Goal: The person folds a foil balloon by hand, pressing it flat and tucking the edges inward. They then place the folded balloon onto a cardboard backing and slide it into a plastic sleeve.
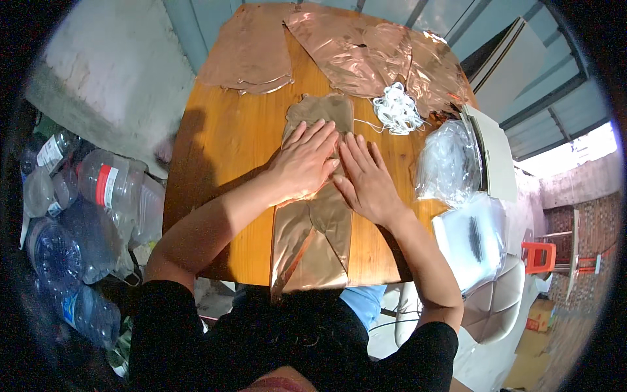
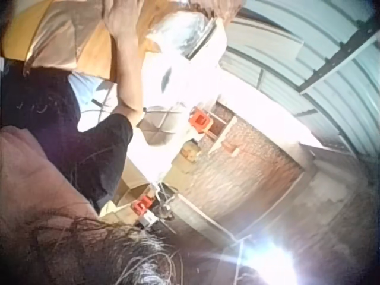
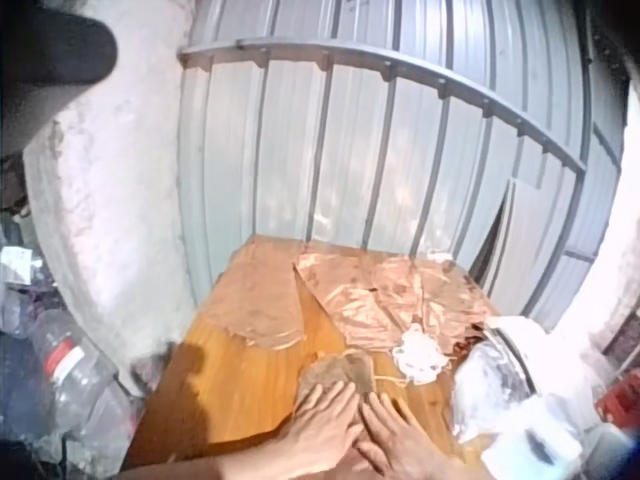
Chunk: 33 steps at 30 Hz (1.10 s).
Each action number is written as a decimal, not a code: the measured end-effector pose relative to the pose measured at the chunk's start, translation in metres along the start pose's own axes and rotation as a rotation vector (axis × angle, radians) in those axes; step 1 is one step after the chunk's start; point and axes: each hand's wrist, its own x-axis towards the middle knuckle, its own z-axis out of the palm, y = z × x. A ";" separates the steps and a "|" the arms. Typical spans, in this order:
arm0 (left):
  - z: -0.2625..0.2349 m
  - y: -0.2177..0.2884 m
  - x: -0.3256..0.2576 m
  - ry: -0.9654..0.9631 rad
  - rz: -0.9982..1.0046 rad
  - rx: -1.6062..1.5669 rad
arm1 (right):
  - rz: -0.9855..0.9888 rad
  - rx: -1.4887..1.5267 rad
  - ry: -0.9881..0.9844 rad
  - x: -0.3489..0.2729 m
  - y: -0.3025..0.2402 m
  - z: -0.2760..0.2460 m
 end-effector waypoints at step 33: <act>-0.014 -0.008 0.044 -0.173 0.286 0.056 | -0.144 0.096 -0.058 -0.061 -0.003 -0.019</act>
